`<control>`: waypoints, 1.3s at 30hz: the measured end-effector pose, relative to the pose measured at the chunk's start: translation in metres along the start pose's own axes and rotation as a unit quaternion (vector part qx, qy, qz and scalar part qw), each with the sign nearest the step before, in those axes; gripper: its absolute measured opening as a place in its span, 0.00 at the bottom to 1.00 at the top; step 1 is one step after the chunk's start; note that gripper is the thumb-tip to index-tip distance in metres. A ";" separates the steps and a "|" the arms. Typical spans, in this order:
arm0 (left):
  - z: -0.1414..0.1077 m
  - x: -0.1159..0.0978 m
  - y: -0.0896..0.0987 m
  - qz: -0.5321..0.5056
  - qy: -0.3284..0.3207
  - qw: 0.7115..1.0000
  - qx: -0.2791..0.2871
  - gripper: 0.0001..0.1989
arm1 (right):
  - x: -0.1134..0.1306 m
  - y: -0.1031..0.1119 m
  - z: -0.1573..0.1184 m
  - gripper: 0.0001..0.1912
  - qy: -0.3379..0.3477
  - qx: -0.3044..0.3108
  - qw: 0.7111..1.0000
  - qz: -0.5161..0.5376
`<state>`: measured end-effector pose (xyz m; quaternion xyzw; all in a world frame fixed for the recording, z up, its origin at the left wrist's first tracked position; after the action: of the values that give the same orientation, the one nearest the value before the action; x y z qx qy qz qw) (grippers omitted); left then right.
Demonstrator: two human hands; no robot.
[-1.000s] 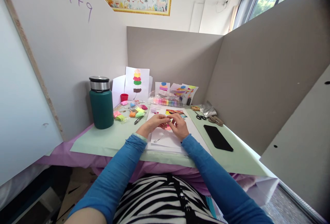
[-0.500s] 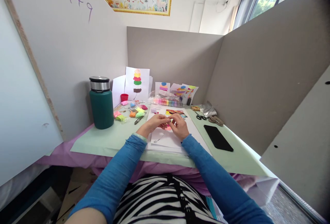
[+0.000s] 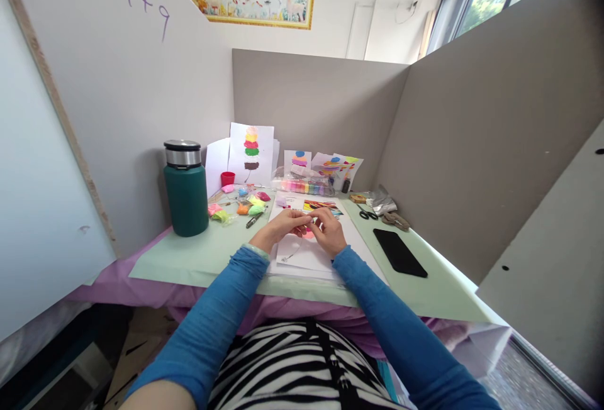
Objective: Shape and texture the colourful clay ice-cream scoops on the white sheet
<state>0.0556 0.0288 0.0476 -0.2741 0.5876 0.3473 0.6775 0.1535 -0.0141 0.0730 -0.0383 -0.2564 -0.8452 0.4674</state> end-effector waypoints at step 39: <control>0.005 0.009 -0.005 -0.072 -0.004 0.995 0.064 0.23 | 0.002 0.007 0.003 0.09 -0.017 -0.027 0.999 0.020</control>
<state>0.0632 0.0313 0.0396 -0.2701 0.5851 0.2601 0.7190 0.1576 -0.0177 0.0789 -0.0705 -0.2404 -0.8414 0.4789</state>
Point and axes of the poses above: each hand's wrist, its own z-axis towards the middle knuckle, its own y-axis out of the back of the hand, x = y × z, the point moved 9 cm from there along z, towards the middle knuckle
